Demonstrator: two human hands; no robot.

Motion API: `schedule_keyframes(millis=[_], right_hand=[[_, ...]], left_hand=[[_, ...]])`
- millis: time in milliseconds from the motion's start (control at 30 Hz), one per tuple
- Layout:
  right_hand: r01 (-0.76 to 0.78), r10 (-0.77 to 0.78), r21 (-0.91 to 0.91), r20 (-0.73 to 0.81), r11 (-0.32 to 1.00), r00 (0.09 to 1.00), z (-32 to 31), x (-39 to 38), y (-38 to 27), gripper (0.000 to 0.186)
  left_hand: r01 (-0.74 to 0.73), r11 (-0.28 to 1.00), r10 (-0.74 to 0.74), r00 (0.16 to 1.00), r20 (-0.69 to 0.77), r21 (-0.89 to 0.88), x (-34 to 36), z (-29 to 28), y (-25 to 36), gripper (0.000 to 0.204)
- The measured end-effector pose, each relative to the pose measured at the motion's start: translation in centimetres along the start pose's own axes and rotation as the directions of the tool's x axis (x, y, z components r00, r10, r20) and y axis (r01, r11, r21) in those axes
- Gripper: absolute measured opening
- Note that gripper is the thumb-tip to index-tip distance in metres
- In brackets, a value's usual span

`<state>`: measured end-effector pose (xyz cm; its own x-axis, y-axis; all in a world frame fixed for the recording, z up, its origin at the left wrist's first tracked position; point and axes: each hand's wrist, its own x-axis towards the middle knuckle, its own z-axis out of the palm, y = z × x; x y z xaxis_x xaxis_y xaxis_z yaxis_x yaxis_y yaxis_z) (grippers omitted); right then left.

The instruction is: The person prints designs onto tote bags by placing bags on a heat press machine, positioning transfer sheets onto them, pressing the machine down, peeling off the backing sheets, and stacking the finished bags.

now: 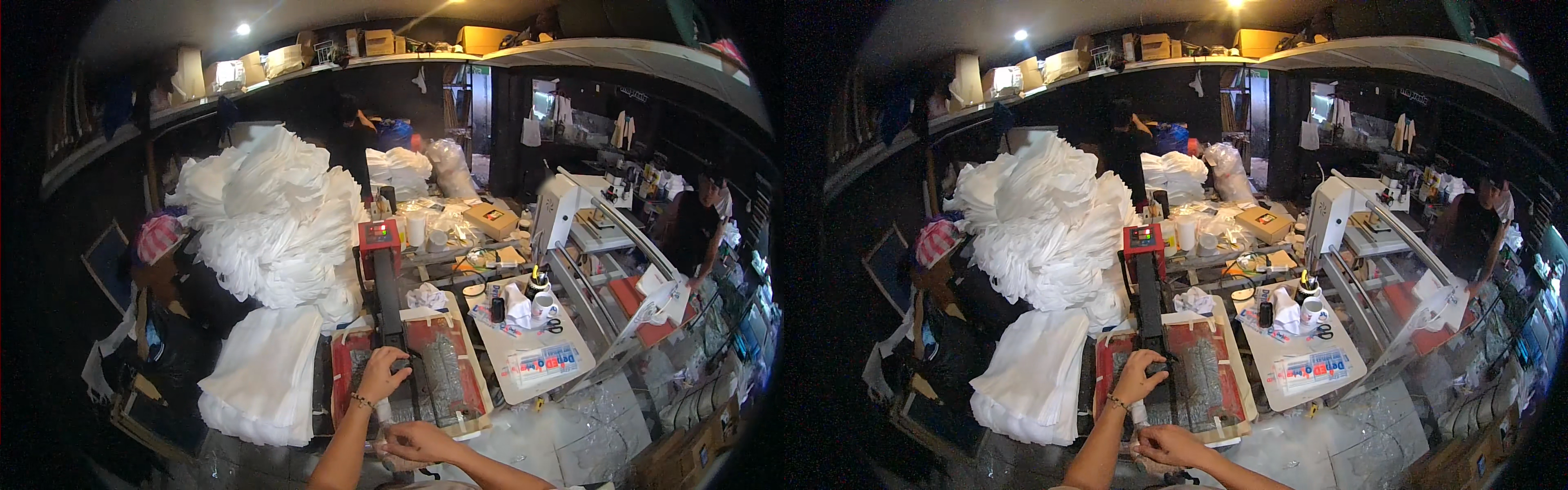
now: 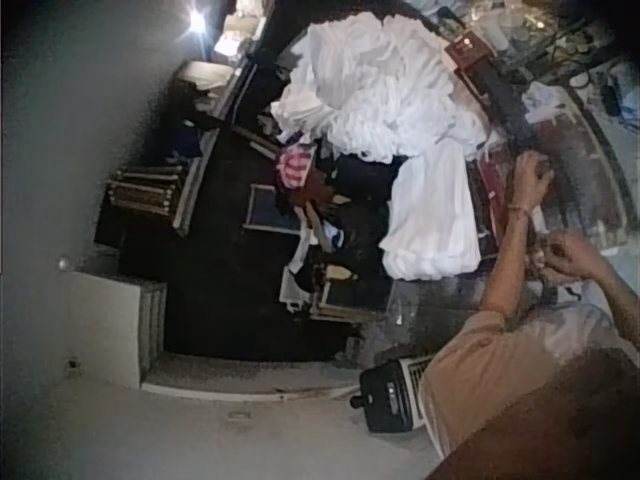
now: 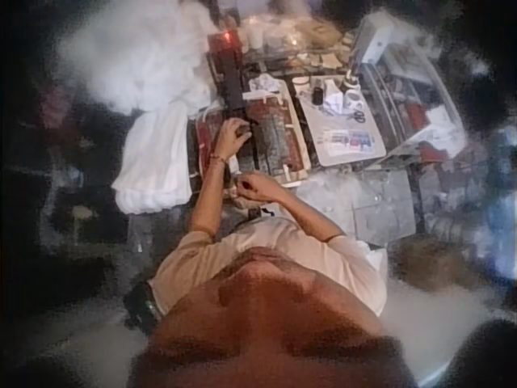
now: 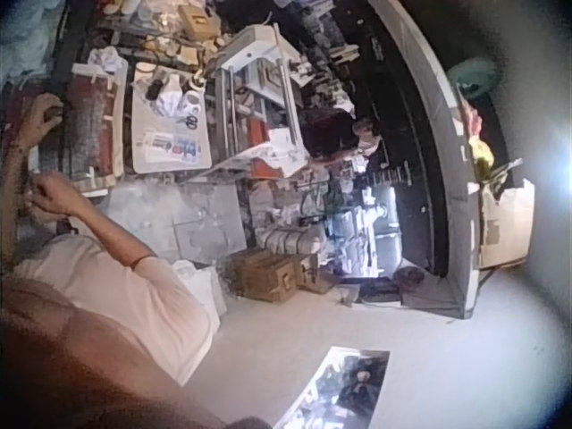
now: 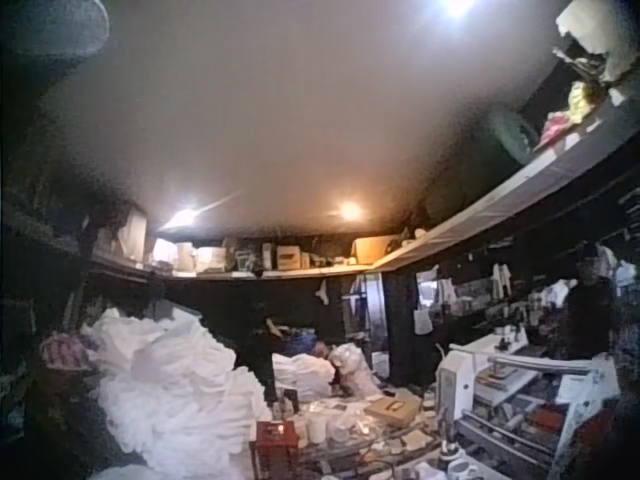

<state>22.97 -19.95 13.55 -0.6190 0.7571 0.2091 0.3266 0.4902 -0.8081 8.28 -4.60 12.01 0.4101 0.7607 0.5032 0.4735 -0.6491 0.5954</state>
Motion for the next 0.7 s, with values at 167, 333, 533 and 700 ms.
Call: schedule_keyframes(millis=[167,333,533,700], right_hand=[[-0.005,0.005,-0.015,0.013,1.000,1.000,-0.16,-0.06,-0.14,0.036],[0.001,-0.001,-0.021,0.012,1.000,1.000,-0.28,-0.04,-0.11,0.037],[-0.001,0.001,-0.007,0.010,1.000,1.000,-0.23,0.06,-0.09,0.038],[0.020,-0.020,-0.016,-0.024,1.000,1.000,0.11,0.02,0.24,0.037]], left_hand=[[0.001,1.000,-0.001,1.000,-0.007,-0.014,-0.06,0.05,-0.08,0.031],[0.007,1.000,-0.007,1.000,-0.004,-0.011,0.08,-0.06,0.21,0.030],[0.005,1.000,-0.005,1.000,-0.008,-0.015,0.05,-0.05,0.21,0.029],[0.011,1.000,-0.011,1.000,0.002,-0.011,0.04,0.02,-0.08,0.030]])
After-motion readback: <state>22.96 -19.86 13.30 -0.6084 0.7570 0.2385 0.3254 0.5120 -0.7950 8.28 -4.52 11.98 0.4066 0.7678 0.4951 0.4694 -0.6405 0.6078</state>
